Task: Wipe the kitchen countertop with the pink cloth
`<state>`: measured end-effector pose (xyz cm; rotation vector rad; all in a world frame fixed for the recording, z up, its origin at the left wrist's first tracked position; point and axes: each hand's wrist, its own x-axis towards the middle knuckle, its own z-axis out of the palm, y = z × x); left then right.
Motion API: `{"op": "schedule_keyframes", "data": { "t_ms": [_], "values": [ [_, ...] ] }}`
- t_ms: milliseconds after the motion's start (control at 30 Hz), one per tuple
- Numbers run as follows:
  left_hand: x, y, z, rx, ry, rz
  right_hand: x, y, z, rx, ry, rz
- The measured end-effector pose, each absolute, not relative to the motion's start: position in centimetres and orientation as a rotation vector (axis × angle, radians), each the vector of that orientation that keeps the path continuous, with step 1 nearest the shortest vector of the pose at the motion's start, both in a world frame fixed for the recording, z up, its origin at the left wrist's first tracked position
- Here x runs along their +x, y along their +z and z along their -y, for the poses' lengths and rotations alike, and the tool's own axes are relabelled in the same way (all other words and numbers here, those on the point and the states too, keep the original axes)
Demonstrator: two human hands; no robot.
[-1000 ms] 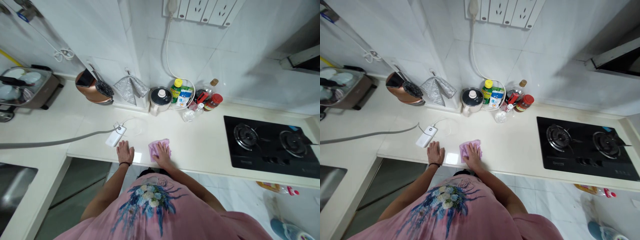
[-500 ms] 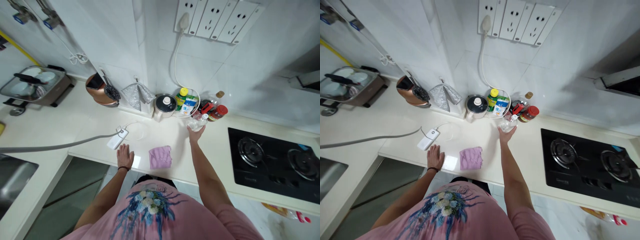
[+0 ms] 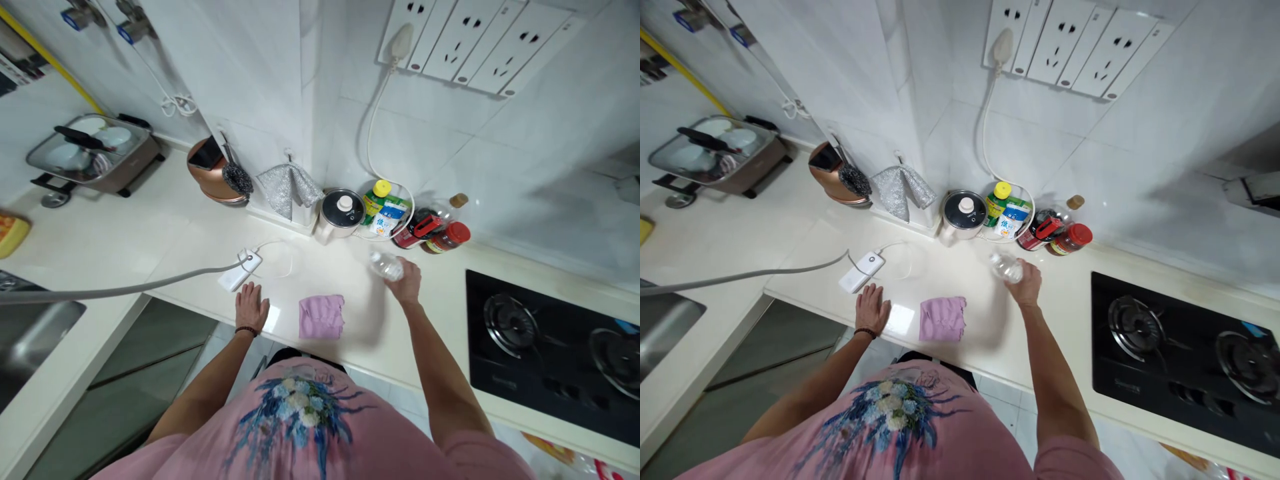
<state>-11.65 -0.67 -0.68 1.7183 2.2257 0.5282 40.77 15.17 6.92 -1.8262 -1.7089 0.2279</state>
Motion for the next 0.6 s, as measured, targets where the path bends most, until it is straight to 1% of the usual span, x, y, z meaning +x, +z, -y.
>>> {"op": "schedule_keyframes", "data": {
  "t_ms": [67,133,467,600],
  "values": [
    [-11.6,-0.6,0.6,1.704,0.538,-2.220,40.0,7.4,-13.4,-1.876,0.247,1.948],
    [-11.6,-0.6,0.6,1.695,0.553,-2.212,39.5,7.7,-11.9,-1.936,0.211,2.030],
    [-11.6,-0.6,0.6,1.711,0.559,-2.208,42.0,8.5,-9.2,-1.987,0.025,1.831],
    [-11.6,-0.7,0.6,1.706,0.575,-2.208,41.5,9.0,-9.2,-1.908,0.068,1.926]
  ]
}}
